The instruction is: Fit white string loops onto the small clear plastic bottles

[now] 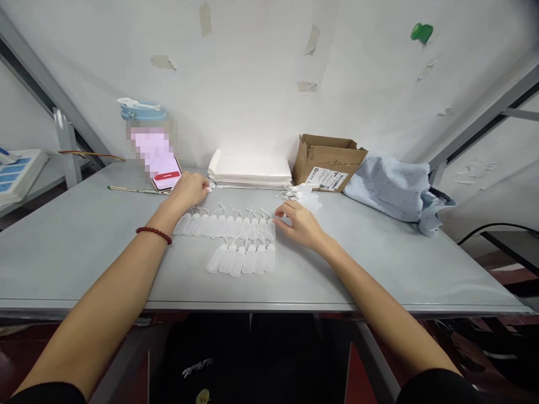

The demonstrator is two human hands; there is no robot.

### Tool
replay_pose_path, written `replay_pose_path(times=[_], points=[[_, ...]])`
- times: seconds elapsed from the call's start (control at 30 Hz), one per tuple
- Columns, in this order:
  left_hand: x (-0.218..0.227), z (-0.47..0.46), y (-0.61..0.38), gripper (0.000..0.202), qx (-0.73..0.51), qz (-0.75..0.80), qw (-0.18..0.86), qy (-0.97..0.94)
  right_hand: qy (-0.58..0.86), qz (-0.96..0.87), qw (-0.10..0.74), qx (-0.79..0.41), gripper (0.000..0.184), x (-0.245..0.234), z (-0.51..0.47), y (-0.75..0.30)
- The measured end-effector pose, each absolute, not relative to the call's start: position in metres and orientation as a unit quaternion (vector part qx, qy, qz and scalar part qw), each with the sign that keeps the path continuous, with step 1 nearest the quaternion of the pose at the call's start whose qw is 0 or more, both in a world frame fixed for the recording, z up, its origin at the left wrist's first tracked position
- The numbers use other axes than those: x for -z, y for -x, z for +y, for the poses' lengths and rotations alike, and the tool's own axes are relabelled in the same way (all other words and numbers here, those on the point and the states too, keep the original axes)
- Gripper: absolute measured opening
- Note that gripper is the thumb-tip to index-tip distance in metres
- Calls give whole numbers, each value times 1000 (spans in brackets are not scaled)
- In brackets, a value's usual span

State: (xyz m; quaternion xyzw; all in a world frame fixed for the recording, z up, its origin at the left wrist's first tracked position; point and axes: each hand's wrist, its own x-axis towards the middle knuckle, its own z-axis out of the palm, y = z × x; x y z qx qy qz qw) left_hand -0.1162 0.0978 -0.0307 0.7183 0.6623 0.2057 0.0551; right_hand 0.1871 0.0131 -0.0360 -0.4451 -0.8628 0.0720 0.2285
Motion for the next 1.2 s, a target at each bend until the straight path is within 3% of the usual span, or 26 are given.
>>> replay_pose_path(times=[0.17,0.5,1.2], points=[[37,98,113,25,-135,636,-13,-760,438,-855,243,-137,13,35,13,-187],[34,87,102,21,-141,623,-9,-770,414,-861,166,-245,38,21,12,-198],[22,76,93,22,-163,615,10,-771,412,-858,103,-290,57,29,16,-197]])
